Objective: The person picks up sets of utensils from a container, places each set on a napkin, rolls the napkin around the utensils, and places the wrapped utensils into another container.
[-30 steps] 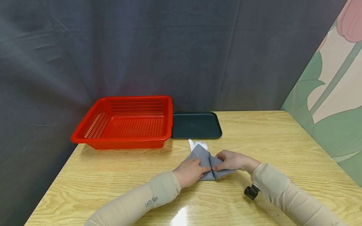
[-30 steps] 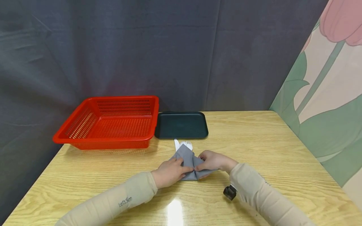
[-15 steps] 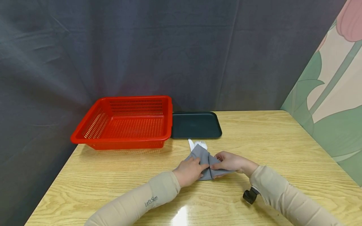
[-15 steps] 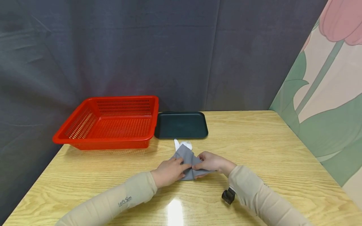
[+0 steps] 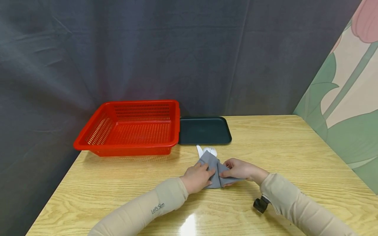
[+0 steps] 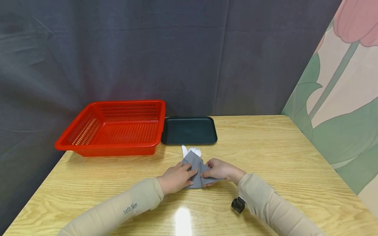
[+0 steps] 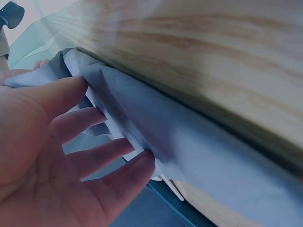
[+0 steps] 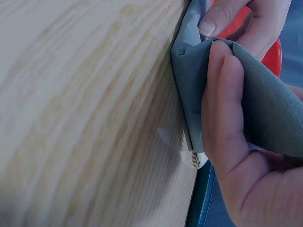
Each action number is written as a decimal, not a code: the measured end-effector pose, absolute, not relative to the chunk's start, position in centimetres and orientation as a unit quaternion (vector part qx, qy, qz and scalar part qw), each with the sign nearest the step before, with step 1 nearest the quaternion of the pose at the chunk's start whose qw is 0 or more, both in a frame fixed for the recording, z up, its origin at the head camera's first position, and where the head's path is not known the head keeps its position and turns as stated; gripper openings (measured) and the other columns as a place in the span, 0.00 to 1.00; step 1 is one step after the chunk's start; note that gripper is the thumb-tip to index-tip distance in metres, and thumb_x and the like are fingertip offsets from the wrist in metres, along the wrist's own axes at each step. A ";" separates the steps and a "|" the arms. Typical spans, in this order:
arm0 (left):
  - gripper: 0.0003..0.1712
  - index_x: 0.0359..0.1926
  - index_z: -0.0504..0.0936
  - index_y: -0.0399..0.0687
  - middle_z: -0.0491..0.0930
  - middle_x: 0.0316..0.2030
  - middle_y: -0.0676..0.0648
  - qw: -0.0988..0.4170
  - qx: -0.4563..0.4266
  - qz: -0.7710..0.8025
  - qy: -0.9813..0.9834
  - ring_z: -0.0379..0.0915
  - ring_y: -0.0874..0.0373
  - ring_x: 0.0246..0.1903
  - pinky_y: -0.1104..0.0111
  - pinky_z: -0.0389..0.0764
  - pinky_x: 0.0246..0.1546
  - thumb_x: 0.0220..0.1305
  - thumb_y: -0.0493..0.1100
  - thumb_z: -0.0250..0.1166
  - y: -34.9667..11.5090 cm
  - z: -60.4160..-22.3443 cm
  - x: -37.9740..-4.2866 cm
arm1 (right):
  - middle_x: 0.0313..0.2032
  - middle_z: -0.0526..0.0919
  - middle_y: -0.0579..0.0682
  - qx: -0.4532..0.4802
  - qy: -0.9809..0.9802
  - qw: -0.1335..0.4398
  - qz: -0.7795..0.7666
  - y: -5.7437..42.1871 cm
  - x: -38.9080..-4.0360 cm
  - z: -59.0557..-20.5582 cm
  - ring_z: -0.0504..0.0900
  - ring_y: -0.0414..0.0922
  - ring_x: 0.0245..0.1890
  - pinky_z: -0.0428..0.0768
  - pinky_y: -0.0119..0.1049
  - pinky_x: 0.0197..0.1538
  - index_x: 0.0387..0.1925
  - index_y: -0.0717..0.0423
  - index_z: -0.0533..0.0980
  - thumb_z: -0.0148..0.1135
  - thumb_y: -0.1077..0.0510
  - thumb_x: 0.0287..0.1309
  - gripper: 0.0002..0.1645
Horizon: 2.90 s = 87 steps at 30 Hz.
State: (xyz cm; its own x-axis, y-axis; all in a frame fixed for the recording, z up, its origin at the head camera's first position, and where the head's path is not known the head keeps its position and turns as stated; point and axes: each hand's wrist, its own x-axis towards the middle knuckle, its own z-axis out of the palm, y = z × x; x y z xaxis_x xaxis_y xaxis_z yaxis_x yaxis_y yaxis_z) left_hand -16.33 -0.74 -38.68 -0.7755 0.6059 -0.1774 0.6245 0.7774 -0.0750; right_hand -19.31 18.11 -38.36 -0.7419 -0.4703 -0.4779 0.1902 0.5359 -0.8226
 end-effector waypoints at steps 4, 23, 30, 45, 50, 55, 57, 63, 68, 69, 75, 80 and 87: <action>0.27 0.64 0.68 0.63 0.72 0.59 0.50 0.078 0.321 -0.067 0.941 0.67 0.53 0.59 0.66 0.75 0.54 0.65 0.57 0.55 -0.6 -38.5 -16.1 | 0.30 0.81 0.55 -0.090 0.804 0.347 -0.474 18.0 -19.3 -38.4 0.83 0.39 0.24 0.83 0.34 0.35 0.42 0.72 0.70 0.57 0.62 0.59 0.15; 0.26 0.63 0.70 0.63 0.72 0.59 0.49 0.082 0.319 -0.057 0.943 0.68 0.53 0.58 0.66 0.75 0.54 0.65 0.56 0.55 -0.7 -38.3 -16.1 | 0.28 0.71 0.46 -0.114 0.839 0.298 -0.441 17.4 -19.0 -38.4 0.68 0.38 0.26 0.66 0.27 0.29 0.40 0.69 0.72 0.55 0.60 0.58 0.14; 0.26 0.64 0.69 0.63 0.71 0.60 0.49 0.088 0.319 -0.053 0.942 0.67 0.53 0.59 0.65 0.73 0.57 0.65 0.56 0.55 -0.7 -38.4 -16.2 | 0.23 0.70 0.43 -0.116 0.834 0.297 -0.451 17.4 -19.0 -38.3 0.67 0.36 0.22 0.66 0.26 0.26 0.38 0.68 0.72 0.55 0.61 0.58 0.12; 0.25 0.60 0.73 0.58 0.75 0.52 0.50 0.059 0.328 -0.053 0.941 0.71 0.56 0.50 0.68 0.78 0.47 0.63 0.57 0.58 -1.0 -38.6 -16.3 | 0.30 0.79 0.51 -0.065 0.748 0.367 -0.549 17.0 -19.0 -38.3 0.82 0.36 0.26 0.82 0.28 0.34 0.44 0.70 0.67 0.39 0.62 0.68 0.14; 0.23 0.52 0.74 0.51 0.76 0.48 0.51 0.048 0.327 -0.043 0.943 0.72 0.59 0.47 0.70 0.78 0.46 0.61 0.58 0.60 -1.1 -38.9 -16.5 | 0.32 0.78 0.52 -0.102 0.747 0.370 -0.542 17.2 -19.0 -38.5 0.83 0.37 0.30 0.82 0.30 0.38 0.42 0.70 0.67 0.43 0.66 0.64 0.11; 0.22 0.45 0.74 0.47 0.76 0.39 0.50 0.033 0.322 -0.012 0.946 0.74 0.60 0.39 0.72 0.78 0.35 0.59 0.57 0.63 -1.3 -39.2 -16.7 | 0.28 0.78 0.50 -0.157 0.788 0.330 -0.496 17.0 -18.9 -38.9 0.79 0.37 0.29 0.81 0.29 0.34 0.36 0.71 0.70 0.57 0.69 0.52 0.09; 0.23 0.44 0.74 0.46 0.74 0.36 0.50 0.023 0.319 0.000 0.947 0.74 0.60 0.35 0.72 0.78 0.29 0.58 0.57 0.64 -1.4 -39.3 -16.7 | 0.26 0.77 0.49 -0.174 0.806 0.305 -0.476 16.8 -18.8 -39.0 0.77 0.37 0.26 0.79 0.27 0.31 0.33 0.70 0.71 0.61 0.68 0.49 0.10; 0.24 0.41 0.73 0.43 0.71 0.33 0.49 0.011 0.317 0.033 0.948 0.74 0.59 0.31 0.72 0.77 0.26 0.55 0.56 0.66 -1.8 -39.5 -16.8 | 0.23 0.76 0.48 -0.214 0.842 0.245 -0.429 16.0 -18.6 -39.2 0.73 0.37 0.22 0.75 0.24 0.25 0.29 0.68 0.73 0.64 0.67 0.45 0.09; 0.21 0.35 0.75 0.45 0.71 0.34 0.48 0.025 0.315 0.056 0.947 0.73 0.57 0.33 0.72 0.77 0.31 0.54 0.56 0.67 -2.3 -39.4 -16.9 | 0.23 0.77 0.49 -0.213 0.855 0.232 -0.411 15.6 -18.4 -39.1 0.73 0.35 0.21 0.75 0.25 0.25 0.29 0.67 0.74 0.64 0.67 0.45 0.08; 0.20 0.32 0.75 0.45 0.71 0.34 0.48 0.028 0.314 0.062 0.947 0.72 0.57 0.33 0.72 0.77 0.33 0.53 0.56 0.68 -2.5 -39.4 -16.9 | 0.22 0.78 0.49 -0.214 0.859 0.228 -0.406 15.6 -18.4 -39.1 0.73 0.35 0.21 0.74 0.25 0.24 0.29 0.66 0.74 0.65 0.66 0.45 0.08; 0.20 0.20 0.70 0.47 0.65 0.20 0.54 0.091 0.320 0.132 0.934 0.62 0.63 0.22 0.76 0.66 0.25 0.50 0.51 0.71 -3.8 -39.2 -17.1 | 0.20 0.77 0.49 -0.209 0.873 0.213 -0.387 15.3 -18.2 -39.1 0.72 0.35 0.18 0.73 0.27 0.23 0.27 0.64 0.74 0.68 0.64 0.45 0.10; 0.25 0.13 0.62 0.50 0.55 0.12 0.56 0.177 0.308 0.200 0.913 0.51 0.65 0.15 0.76 0.54 0.18 0.54 0.47 0.69 -4.8 -39.1 -17.2 | 0.20 0.77 0.48 -0.201 0.876 0.207 -0.386 15.1 -18.1 -39.1 0.73 0.35 0.17 0.74 0.29 0.23 0.27 0.64 0.74 0.69 0.63 0.45 0.11; 0.21 0.18 0.68 0.49 0.60 0.12 0.56 0.261 0.271 0.272 0.886 0.55 0.64 0.15 0.76 0.57 0.20 0.62 0.53 0.60 -5.5 -38.5 -17.4 | 0.19 0.75 0.46 -0.194 0.882 0.198 -0.382 14.7 -17.8 -39.3 0.72 0.35 0.16 0.75 0.28 0.22 0.26 0.63 0.72 0.70 0.63 0.43 0.13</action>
